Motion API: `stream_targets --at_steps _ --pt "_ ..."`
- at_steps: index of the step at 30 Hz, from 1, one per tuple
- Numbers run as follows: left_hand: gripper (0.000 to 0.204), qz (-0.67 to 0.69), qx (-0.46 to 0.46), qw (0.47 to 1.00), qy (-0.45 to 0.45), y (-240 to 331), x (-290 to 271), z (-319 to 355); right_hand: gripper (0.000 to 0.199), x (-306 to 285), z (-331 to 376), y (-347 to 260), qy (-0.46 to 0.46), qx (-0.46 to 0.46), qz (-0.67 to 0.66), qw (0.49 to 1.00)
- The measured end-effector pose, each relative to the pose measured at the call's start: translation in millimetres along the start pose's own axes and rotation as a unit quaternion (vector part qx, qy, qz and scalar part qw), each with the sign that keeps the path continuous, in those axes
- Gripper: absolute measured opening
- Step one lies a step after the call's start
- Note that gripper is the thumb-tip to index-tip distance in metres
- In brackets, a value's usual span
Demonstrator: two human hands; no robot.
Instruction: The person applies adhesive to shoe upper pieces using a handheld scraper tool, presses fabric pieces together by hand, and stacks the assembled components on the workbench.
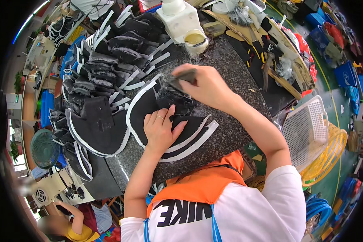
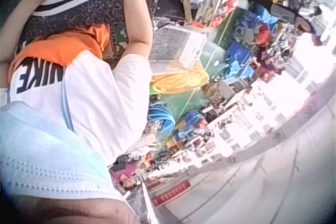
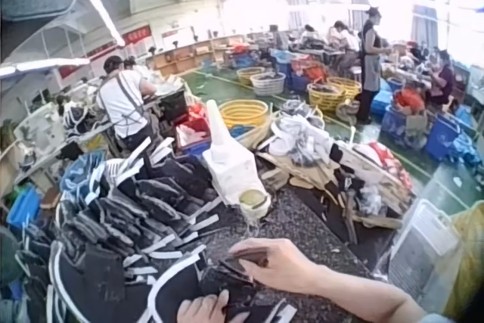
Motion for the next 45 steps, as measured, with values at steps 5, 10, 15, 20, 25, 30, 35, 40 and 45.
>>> stream_targets --at_steps 5,10,15,20,25,30,35,40,45 --pt "0.05 0.01 -0.009 1.0 -0.014 -1.7 -1.3 -0.9 0.021 -26.8 18.4 12.2 -0.143 0.132 0.081 0.977" --pt "0.048 0.024 -0.017 0.999 -0.023 0.6 -0.4 -2.7 0.027 7.0 -20.3 21.6 -0.143 0.026 0.022 0.989" --pt "0.05 0.052 -0.041 0.998 -0.018 -4.4 -2.3 0.5 0.021 -2.1 -62.3 -6.1 0.064 -0.048 0.138 0.987" --pt "0.047 0.098 -0.075 0.991 -0.045 -6.1 -7.9 -19.7 0.027 -50.0 -91.8 64.9 0.069 -0.021 0.409 0.91" --pt "0.038 0.084 -0.159 0.983 0.043 0.5 -72.6 33.9 0.032 -58.6 -60.8 42.6 0.193 -0.062 0.332 0.921" --pt "0.039 0.136 -0.258 0.955 0.04 19.5 -63.2 104.4 0.028 14.7 -21.4 -7.8 0.003 0.19 -0.08 0.979" --pt "0.035 0.124 -0.247 0.959 0.062 28.0 -41.7 109.3 0.02 100.4 -44.8 -18.1 -0.101 -0.024 0.125 0.987" --pt "0.043 0.139 -0.244 0.958 0.065 24.2 -30.4 123.4 0.023 129.9 -1.8 -44.9 -0.11 -0.211 0.123 0.963" --pt "0.088 0.141 -0.407 0.89 0.148 4.5 -42.5 131.3 0.028 99.2 31.7 -50.9 -0.393 -0.073 0.042 0.915"
Point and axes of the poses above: each hand's wrist, its own z-axis away from the middle knuckle, its own x-axis out of the palm, y = z × x, the point moved 5 cm from there along -z, towards the middle knuckle, and after that the axes turned 2 degrees about -x, right-handed, at the moved point
